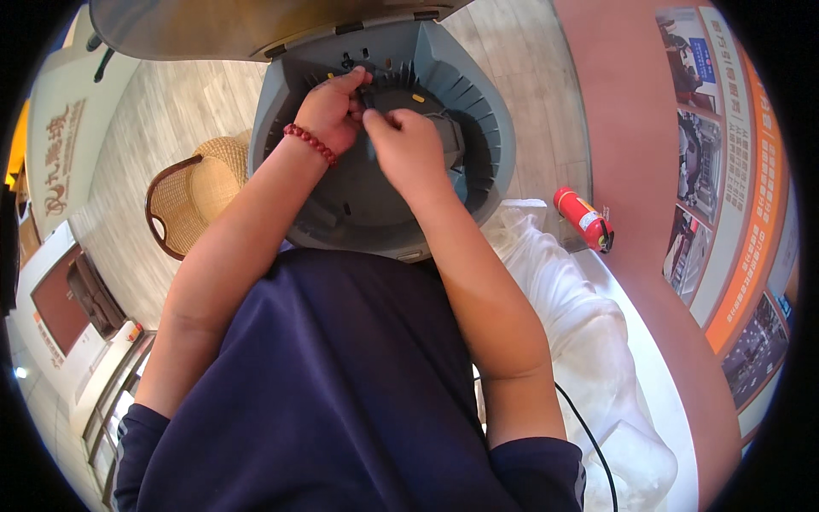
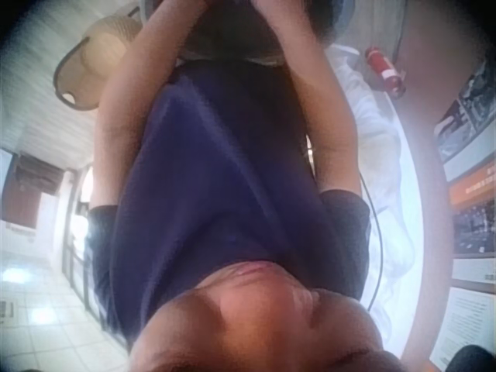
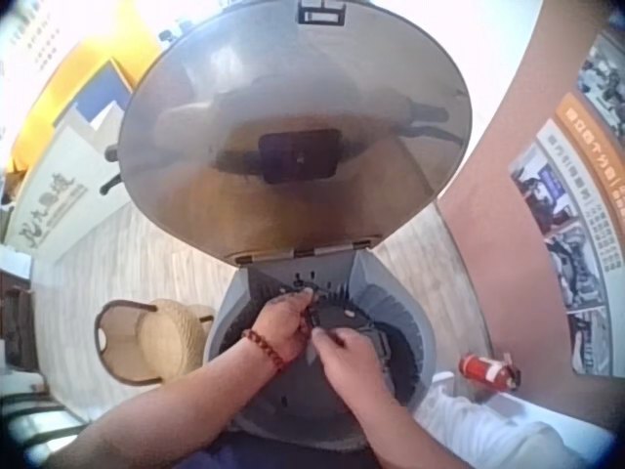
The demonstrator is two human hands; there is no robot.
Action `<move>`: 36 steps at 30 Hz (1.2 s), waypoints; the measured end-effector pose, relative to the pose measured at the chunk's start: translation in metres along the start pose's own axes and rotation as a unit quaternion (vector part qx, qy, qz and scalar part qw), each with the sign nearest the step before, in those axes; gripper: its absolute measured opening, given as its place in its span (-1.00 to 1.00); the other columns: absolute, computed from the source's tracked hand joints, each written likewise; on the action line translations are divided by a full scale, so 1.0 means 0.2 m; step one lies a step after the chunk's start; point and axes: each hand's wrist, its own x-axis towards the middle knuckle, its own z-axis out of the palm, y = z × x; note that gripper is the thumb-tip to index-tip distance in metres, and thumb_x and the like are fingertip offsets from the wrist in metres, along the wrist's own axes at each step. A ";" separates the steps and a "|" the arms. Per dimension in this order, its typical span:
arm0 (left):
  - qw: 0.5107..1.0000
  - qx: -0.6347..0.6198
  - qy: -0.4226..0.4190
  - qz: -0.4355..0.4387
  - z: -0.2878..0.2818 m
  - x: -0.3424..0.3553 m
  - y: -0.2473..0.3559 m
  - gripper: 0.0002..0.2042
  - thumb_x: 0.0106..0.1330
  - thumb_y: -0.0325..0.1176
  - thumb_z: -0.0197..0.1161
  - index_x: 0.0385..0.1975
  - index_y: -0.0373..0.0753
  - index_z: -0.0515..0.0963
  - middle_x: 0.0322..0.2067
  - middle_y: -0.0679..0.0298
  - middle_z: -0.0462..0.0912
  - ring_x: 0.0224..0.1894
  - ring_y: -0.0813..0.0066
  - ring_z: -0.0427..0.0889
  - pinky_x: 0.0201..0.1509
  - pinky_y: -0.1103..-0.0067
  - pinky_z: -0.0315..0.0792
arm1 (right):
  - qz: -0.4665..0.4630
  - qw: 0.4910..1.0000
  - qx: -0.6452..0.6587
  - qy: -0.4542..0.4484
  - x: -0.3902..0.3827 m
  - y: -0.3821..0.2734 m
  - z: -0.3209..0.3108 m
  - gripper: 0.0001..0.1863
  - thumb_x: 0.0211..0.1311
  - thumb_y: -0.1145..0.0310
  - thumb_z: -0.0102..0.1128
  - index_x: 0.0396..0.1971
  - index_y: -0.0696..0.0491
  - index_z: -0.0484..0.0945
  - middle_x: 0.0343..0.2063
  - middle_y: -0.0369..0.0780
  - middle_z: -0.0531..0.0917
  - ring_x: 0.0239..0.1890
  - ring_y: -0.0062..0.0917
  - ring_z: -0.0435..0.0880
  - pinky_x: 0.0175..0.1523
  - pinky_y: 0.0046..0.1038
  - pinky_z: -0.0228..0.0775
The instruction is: Installing and securing a storage compartment onto a yellow electric motorcycle using a screwdriver.
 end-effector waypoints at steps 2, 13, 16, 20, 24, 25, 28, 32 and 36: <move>1.000 -0.010 -0.011 0.000 -0.02 0.02 -0.01 -0.85 0.26 -0.35 0.12 -0.41 -0.32 0.44 -0.71 0.37 0.28 -0.71 0.61 0.17 -0.62 0.64 0.10 | -0.302 0.779 -0.524 0.162 -0.02 0.01 0.03 -0.70 0.17 0.21 0.03 -0.57 0.15 0.45 -0.67 -0.11 0.52 -0.55 -0.26 0.55 -0.48 -0.29 0.33; 0.999 0.028 0.014 -0.024 0.02 -0.04 0.02 -0.84 0.28 -0.31 0.11 -0.39 -0.29 0.46 -0.69 0.39 0.29 -0.66 0.63 0.21 -0.59 0.66 0.14 | 0.090 0.972 0.210 -0.054 0.01 -0.01 0.03 -0.71 0.27 0.20 -0.05 -0.49 0.11 0.41 -0.77 -0.38 0.31 -0.76 -0.64 0.23 -0.62 -0.63 0.09; 0.999 0.027 0.018 -0.019 0.00 -0.03 0.02 -0.82 0.27 -0.29 0.12 -0.38 -0.30 0.46 -0.69 0.37 0.31 -0.69 0.59 0.23 -0.60 0.64 0.16 | 0.108 0.970 0.216 -0.016 -0.02 -0.03 0.08 -0.71 0.28 0.18 -0.07 -0.47 0.11 0.41 -0.77 -0.41 0.27 -0.77 -0.71 0.18 -0.64 -0.68 0.04; 1.000 0.030 0.000 0.007 -0.02 0.02 0.00 -0.78 0.27 -0.24 0.12 -0.38 -0.31 0.46 -0.66 0.34 0.34 -0.70 0.54 0.24 -0.63 0.64 0.17 | -0.056 0.980 -0.185 0.039 -0.02 -0.01 0.08 -0.73 0.27 0.22 -0.05 -0.44 0.13 0.40 -0.77 -0.39 0.27 -0.78 -0.70 0.19 -0.69 -0.68 0.01; 0.999 0.037 0.009 0.008 0.02 -0.03 0.02 -0.79 0.27 -0.25 0.11 -0.38 -0.30 0.46 -0.66 0.36 0.30 -0.68 0.58 0.20 -0.62 0.65 0.13 | 0.093 0.966 0.216 -0.107 0.05 0.03 -0.01 -0.78 0.24 0.27 -0.04 -0.40 0.14 0.40 -0.78 -0.39 0.24 -0.78 -0.71 0.20 -0.73 -0.67 0.02; 0.999 0.037 0.009 0.007 0.03 -0.05 0.03 -0.79 0.27 -0.25 0.11 -0.38 -0.30 0.46 -0.66 0.36 0.30 -0.68 0.58 0.20 -0.62 0.65 0.13 | 0.171 0.879 0.395 -0.204 0.07 0.03 -0.04 -0.79 0.24 0.28 -0.04 -0.39 0.14 0.40 -0.78 -0.40 0.23 -0.78 -0.71 0.19 -0.73 -0.68 0.04; 0.999 0.029 0.026 -0.023 0.04 -0.07 0.03 -0.81 0.27 -0.28 0.10 -0.38 -0.30 0.46 -0.68 0.37 0.25 -0.68 0.58 0.16 -0.61 0.65 0.12 | 0.171 0.899 0.353 -0.197 0.06 0.01 -0.04 -0.81 0.23 0.27 -0.04 -0.35 0.11 0.41 -0.76 -0.40 0.28 -0.74 -0.69 0.28 -0.69 -0.68 0.11; 0.999 0.019 0.029 -0.023 0.00 -0.01 0.02 -0.81 0.27 -0.28 0.08 -0.36 -0.30 0.46 -0.70 0.39 0.21 -0.66 0.59 0.16 -0.60 0.65 0.12 | 0.060 0.998 -0.007 -0.012 -0.07 -0.06 0.08 -0.82 0.22 0.28 -0.02 -0.35 0.08 0.44 -0.73 -0.38 0.35 -0.68 -0.67 0.38 -0.66 -0.66 0.17; 1.000 0.027 0.012 -0.005 0.00 0.01 0.02 -0.78 0.22 -0.29 0.13 -0.35 -0.35 0.46 -0.68 0.33 0.29 -0.70 0.55 0.21 -0.65 0.60 0.14 | 0.014 0.995 -0.084 -0.046 -0.04 -0.02 0.04 -0.80 0.20 0.27 0.03 -0.39 0.11 0.47 -0.67 -0.34 0.44 -0.67 -0.66 0.40 -0.63 -0.64 0.17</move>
